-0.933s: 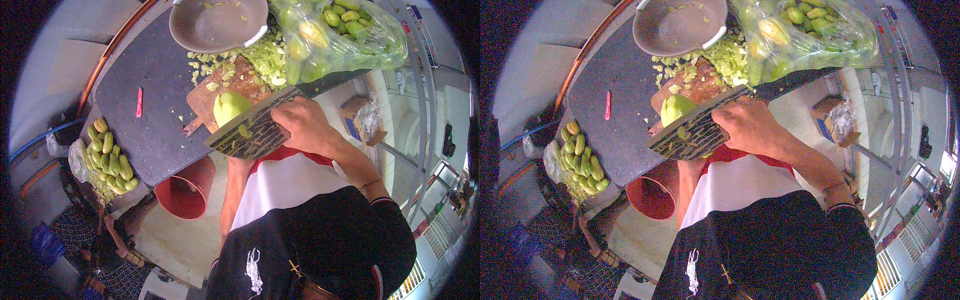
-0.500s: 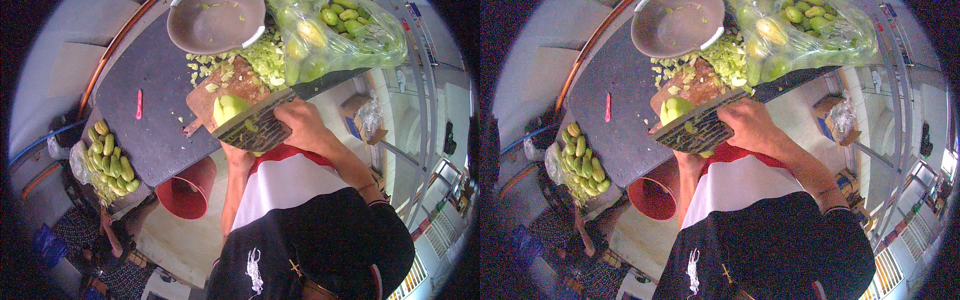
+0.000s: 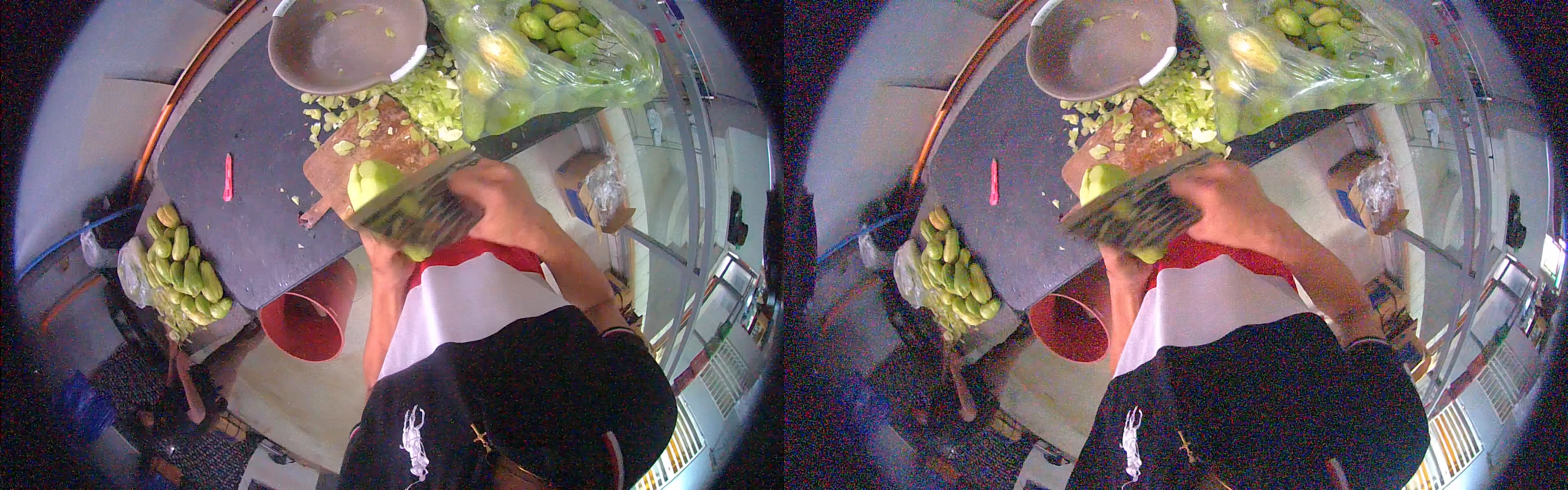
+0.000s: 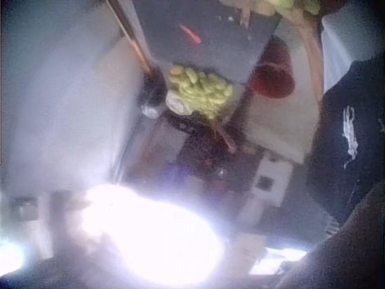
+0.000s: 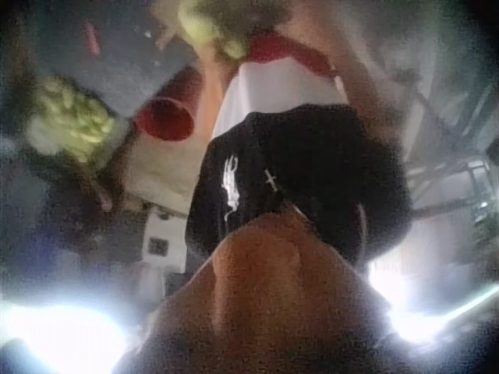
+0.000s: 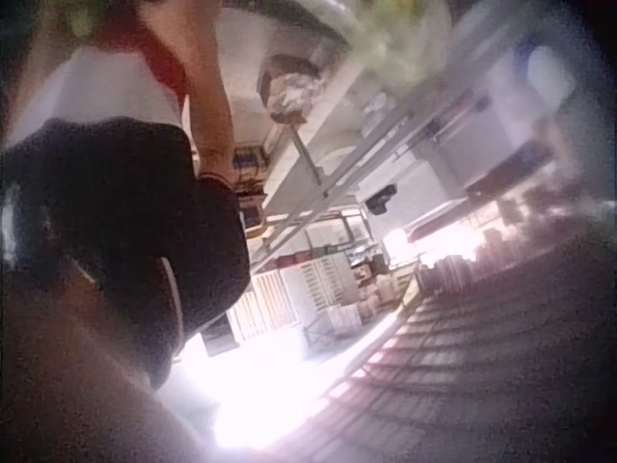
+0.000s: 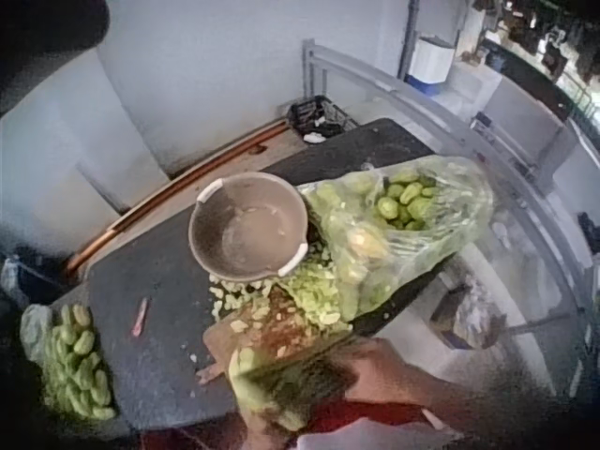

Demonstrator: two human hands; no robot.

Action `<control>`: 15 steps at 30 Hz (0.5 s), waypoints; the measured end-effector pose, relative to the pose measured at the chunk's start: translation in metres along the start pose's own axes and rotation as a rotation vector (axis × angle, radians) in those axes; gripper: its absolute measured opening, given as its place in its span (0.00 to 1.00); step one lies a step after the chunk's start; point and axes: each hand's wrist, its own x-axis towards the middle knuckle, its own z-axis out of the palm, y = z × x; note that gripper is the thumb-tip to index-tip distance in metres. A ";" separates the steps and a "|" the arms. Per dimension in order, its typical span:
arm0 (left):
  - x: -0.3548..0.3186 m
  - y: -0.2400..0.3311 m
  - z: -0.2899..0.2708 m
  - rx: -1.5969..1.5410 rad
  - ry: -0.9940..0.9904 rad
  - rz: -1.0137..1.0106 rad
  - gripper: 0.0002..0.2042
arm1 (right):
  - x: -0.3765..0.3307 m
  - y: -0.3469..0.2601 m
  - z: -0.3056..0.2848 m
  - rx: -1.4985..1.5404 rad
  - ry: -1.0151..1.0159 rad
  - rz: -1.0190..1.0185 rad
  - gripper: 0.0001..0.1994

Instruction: The person slices a papaya into small pieces using a knife and a grater-like tool on a wooden cutting board.

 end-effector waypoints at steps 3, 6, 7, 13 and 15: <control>-0.005 0.001 -0.005 -0.236 0.146 -0.169 0.41 | 0.015 -0.039 -0.015 -0.027 -0.100 -0.147 0.15; -0.007 0.001 -0.003 -0.157 0.066 -0.132 0.41 | 0.018 -0.043 -0.013 -0.083 -0.113 -0.150 0.13; -0.006 0.000 -0.003 -0.141 0.054 -0.119 0.41 | 0.018 -0.042 -0.013 -0.081 -0.122 -0.155 0.13; -0.010 0.002 -0.006 -0.080 0.035 -0.073 0.43 | 0.018 -0.036 -0.006 -0.066 -0.096 -0.194 0.12; -0.011 0.001 -0.009 -0.067 0.043 -0.067 0.43 | 0.017 -0.033 -0.001 -0.055 -0.057 -0.215 0.12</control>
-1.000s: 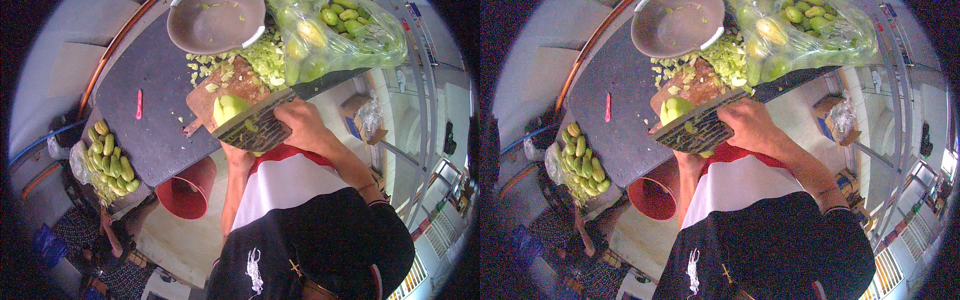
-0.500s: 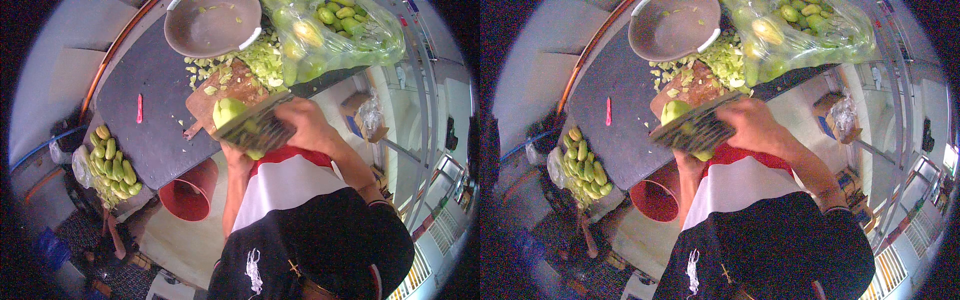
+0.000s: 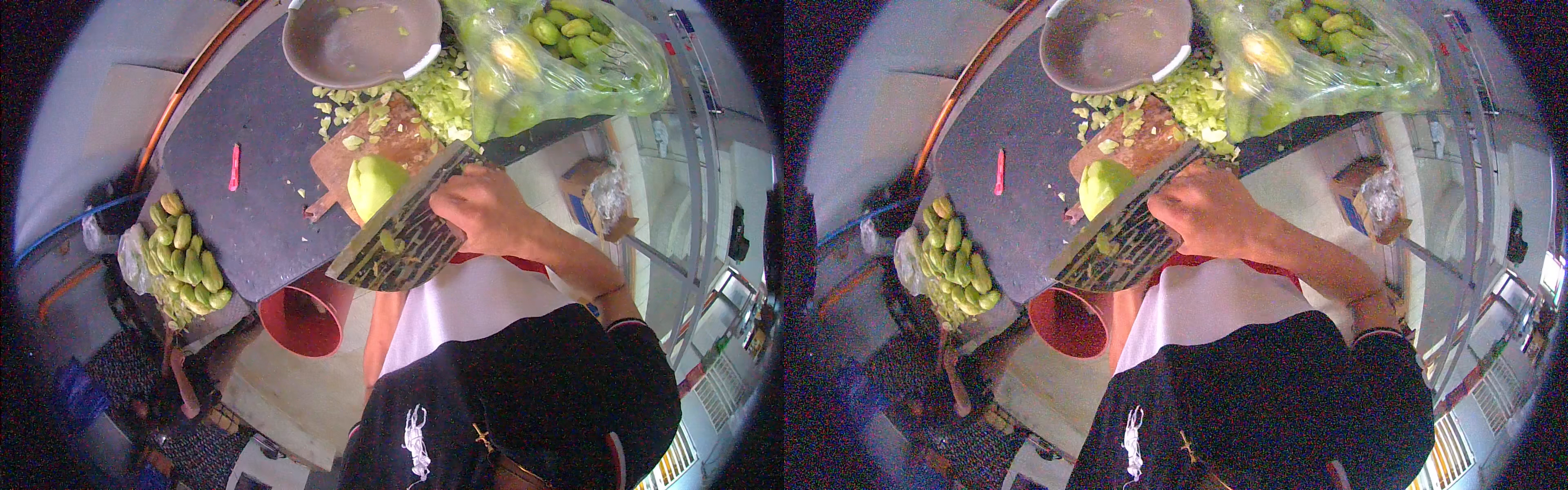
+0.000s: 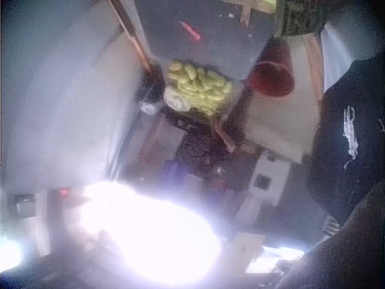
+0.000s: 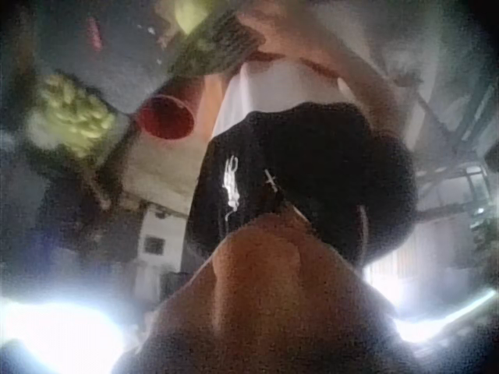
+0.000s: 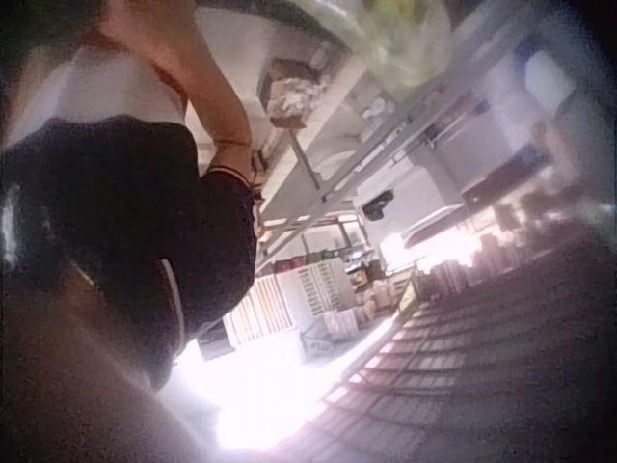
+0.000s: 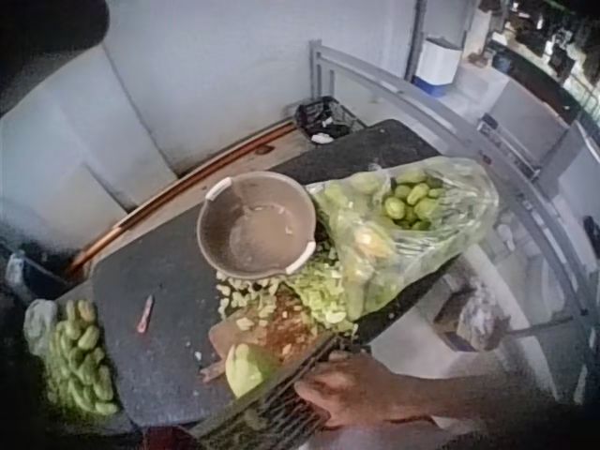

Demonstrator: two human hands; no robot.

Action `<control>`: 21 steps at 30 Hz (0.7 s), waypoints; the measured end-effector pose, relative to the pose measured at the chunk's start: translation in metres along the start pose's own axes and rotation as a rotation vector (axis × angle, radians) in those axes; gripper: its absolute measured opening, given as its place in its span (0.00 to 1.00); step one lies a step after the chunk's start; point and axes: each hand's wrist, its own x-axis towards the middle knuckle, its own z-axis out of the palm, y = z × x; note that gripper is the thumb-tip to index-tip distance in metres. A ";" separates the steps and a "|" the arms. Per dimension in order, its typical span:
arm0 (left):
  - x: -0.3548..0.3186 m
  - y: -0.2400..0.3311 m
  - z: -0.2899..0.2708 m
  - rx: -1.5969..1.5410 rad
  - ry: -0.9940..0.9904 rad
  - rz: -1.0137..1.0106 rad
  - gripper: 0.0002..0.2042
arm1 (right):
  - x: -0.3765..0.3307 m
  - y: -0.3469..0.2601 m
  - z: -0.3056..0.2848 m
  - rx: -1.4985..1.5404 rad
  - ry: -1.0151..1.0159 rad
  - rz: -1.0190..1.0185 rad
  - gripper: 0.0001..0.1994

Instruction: The person slices a papaya into small pieces using a knife and a grater-like tool on a wooden cutting board.

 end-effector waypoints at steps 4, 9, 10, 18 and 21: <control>0.001 0.003 0.011 0.092 0.049 0.047 0.44 | -0.002 0.008 0.008 -0.015 0.080 0.029 0.11; -0.010 0.014 0.065 0.305 -0.168 0.328 0.46 | -0.020 0.080 0.028 -0.079 0.147 0.378 0.13; -0.006 0.015 0.062 0.293 -0.195 0.303 0.46 | -0.019 0.076 0.017 -0.018 0.132 0.466 0.14; 0.005 0.005 0.025 0.201 -0.022 0.194 0.41 | -0.002 0.002 -0.014 0.093 0.039 0.049 0.14; 0.004 0.003 0.019 0.151 -0.033 0.146 0.41 | 0.003 -0.002 -0.011 0.037 0.011 0.015 0.13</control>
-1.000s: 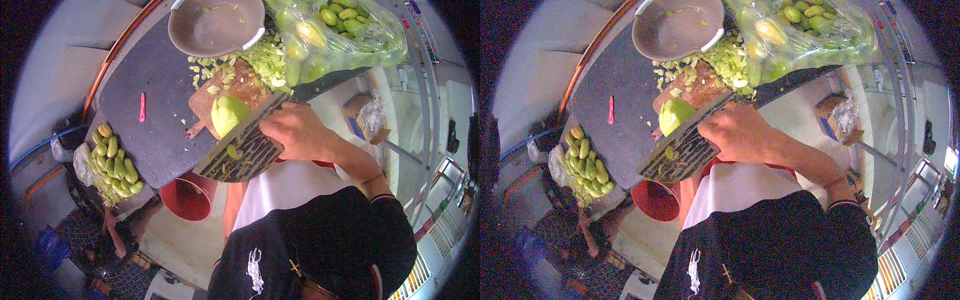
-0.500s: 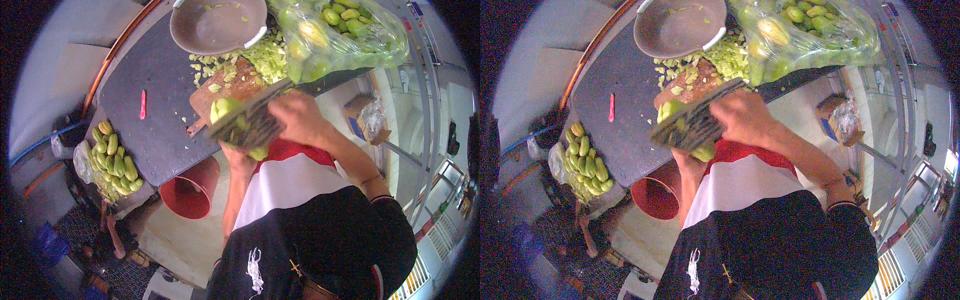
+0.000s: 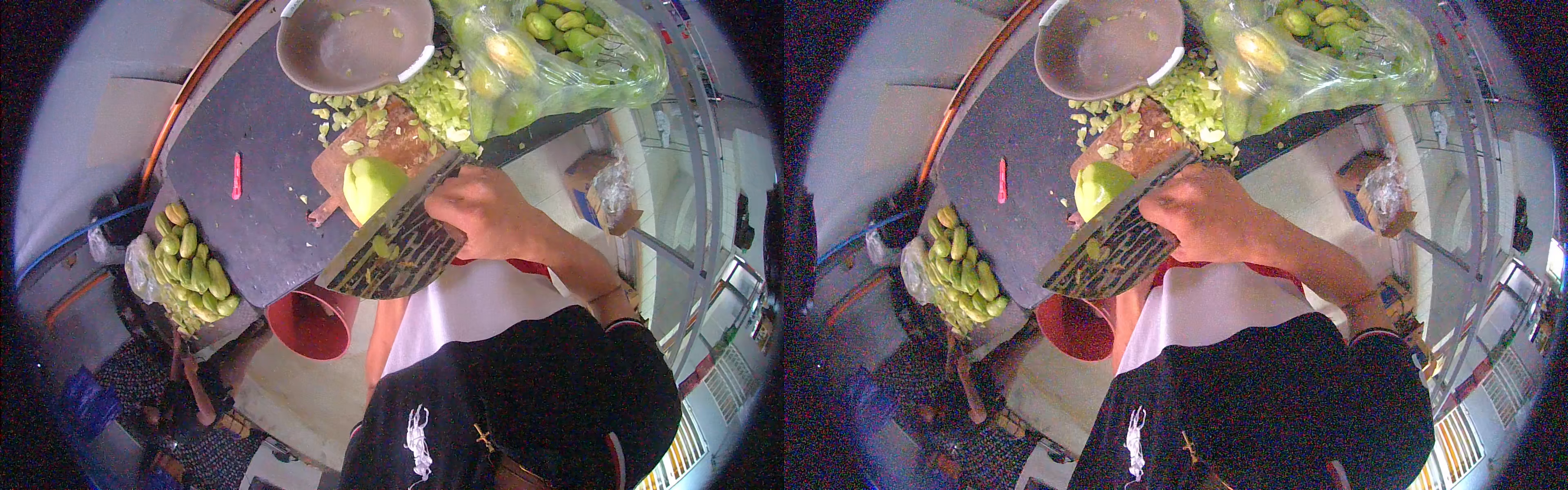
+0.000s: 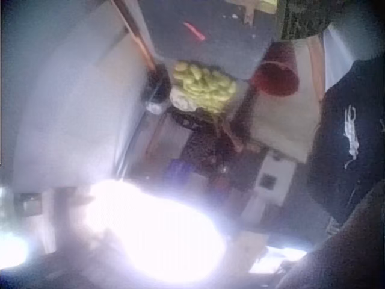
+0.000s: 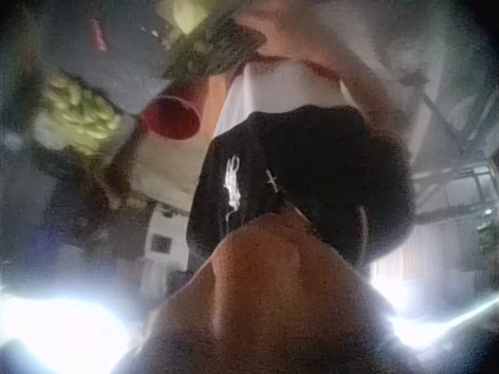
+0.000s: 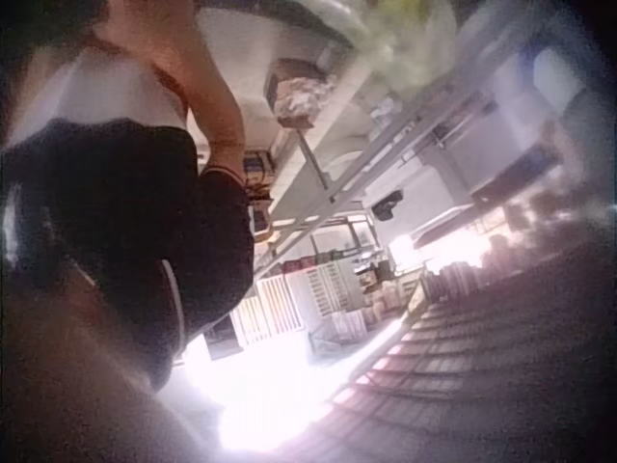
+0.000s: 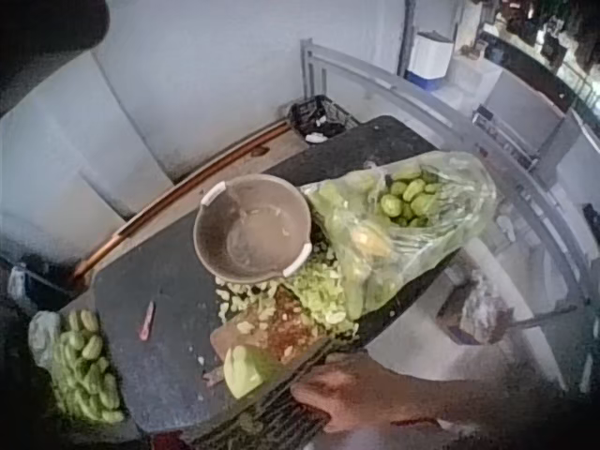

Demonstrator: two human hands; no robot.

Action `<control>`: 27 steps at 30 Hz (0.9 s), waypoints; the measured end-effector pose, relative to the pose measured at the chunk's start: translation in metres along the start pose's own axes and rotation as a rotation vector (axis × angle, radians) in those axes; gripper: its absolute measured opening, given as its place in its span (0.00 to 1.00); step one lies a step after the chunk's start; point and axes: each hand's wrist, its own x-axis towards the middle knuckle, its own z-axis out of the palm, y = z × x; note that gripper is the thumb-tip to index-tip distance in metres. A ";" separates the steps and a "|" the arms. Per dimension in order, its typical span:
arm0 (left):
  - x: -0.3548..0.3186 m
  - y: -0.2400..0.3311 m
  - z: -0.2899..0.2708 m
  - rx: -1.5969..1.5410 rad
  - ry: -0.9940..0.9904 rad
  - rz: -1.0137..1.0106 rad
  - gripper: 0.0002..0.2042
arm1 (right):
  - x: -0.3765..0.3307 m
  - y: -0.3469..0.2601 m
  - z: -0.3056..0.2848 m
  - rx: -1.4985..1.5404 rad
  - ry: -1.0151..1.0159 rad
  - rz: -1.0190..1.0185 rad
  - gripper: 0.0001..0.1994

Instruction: The person slices a papaya into small pieces using a knife and a grater-like tool on a wooden cutting board.

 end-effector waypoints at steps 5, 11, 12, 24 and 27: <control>-0.001 -0.003 -0.008 -0.041 0.009 -0.029 0.41 | 0.000 0.007 0.010 0.034 0.070 -0.018 0.14; -0.001 -0.009 -0.020 -0.082 0.036 -0.072 0.40 | -0.004 0.016 0.026 0.046 0.148 -0.035 0.15; -0.001 -0.010 -0.022 -0.086 0.043 -0.078 0.40 | -0.004 0.017 0.027 0.057 0.148 -0.028 0.15; 0.006 0.013 0.013 0.225 -0.103 0.308 0.38 | -0.031 0.058 0.040 -0.092 0.147 0.178 0.14; -0.011 -0.005 -0.007 0.001 0.057 0.038 0.33 | -0.010 0.026 0.027 -0.003 0.178 0.027 0.14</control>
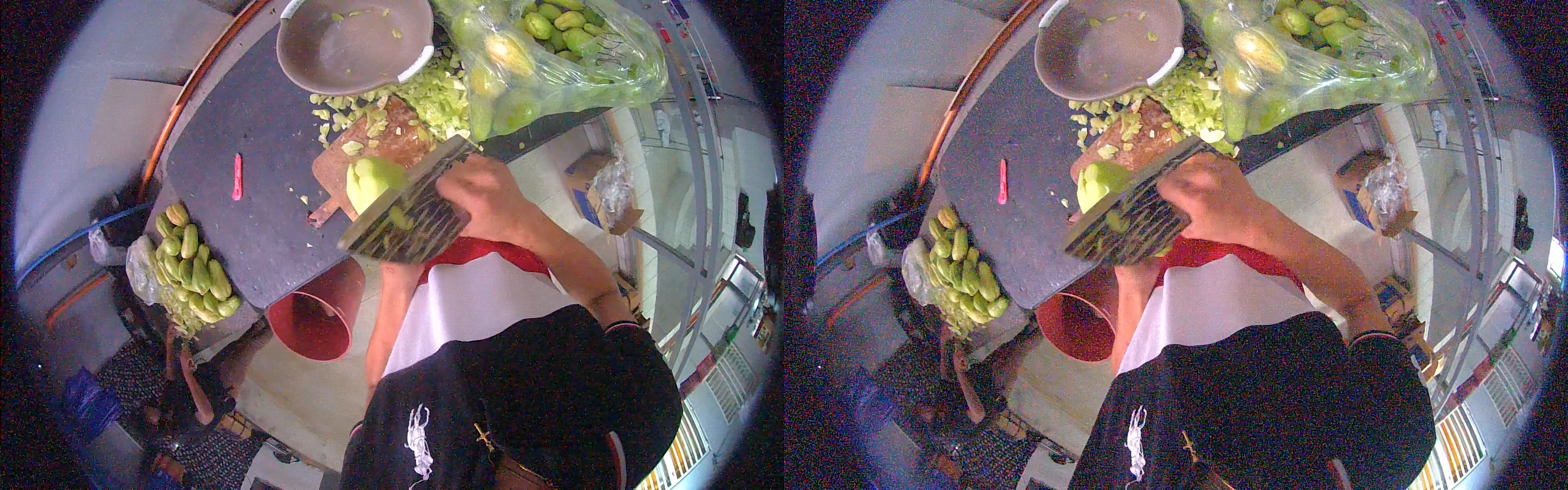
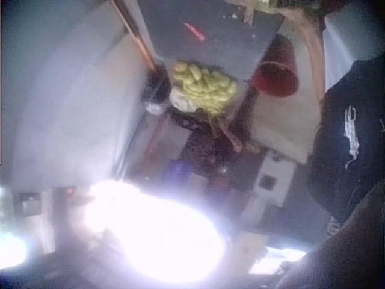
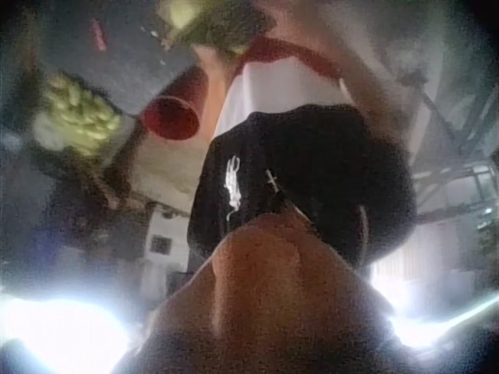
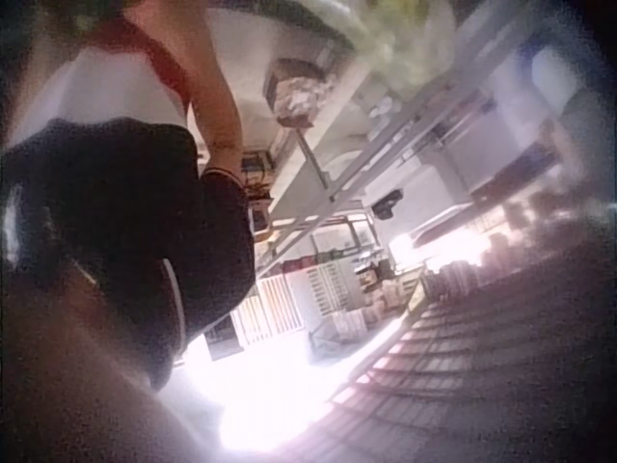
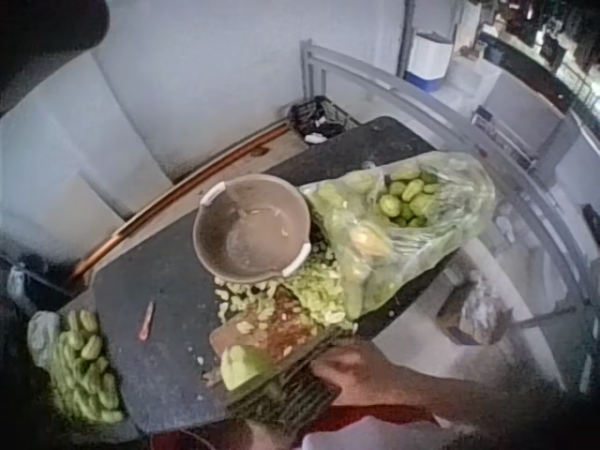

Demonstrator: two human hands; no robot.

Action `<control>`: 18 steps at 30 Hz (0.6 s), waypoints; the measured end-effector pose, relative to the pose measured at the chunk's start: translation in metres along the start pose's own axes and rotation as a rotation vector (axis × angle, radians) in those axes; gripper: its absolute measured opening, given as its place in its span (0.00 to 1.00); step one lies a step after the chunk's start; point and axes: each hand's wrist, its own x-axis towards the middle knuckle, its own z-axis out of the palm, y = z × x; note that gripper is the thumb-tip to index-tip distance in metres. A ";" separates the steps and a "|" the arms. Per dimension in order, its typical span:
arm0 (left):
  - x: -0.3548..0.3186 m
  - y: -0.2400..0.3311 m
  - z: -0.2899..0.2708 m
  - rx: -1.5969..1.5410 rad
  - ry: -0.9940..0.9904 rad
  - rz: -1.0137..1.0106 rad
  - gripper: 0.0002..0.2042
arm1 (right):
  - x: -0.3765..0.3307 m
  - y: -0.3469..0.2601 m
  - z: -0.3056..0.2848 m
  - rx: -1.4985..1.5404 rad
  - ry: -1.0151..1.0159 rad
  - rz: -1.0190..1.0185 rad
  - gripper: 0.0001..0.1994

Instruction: The person slices a papaya into small pieces using a knife and a grater-like tool on a wooden cutting board.

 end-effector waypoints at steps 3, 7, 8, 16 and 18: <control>0.005 0.002 -0.012 0.545 -0.145 0.094 0.32 | 0.004 -0.001 0.001 -0.016 -0.038 0.006 0.15; 0.010 0.014 0.025 0.051 -0.212 0.176 0.36 | -0.001 0.017 0.015 -0.026 0.062 0.093 0.12; 0.008 0.021 0.042 0.165 -0.106 0.193 0.39 | -0.005 0.035 0.023 -0.061 0.031 0.235 0.10; 0.015 0.012 0.026 0.120 -0.189 0.068 0.39 | -0.028 0.035 0.006 0.040 0.032 0.260 0.11; 0.011 0.001 0.008 0.173 -0.117 0.081 0.37 | -0.016 0.011 -0.003 0.011 -0.015 0.143 0.12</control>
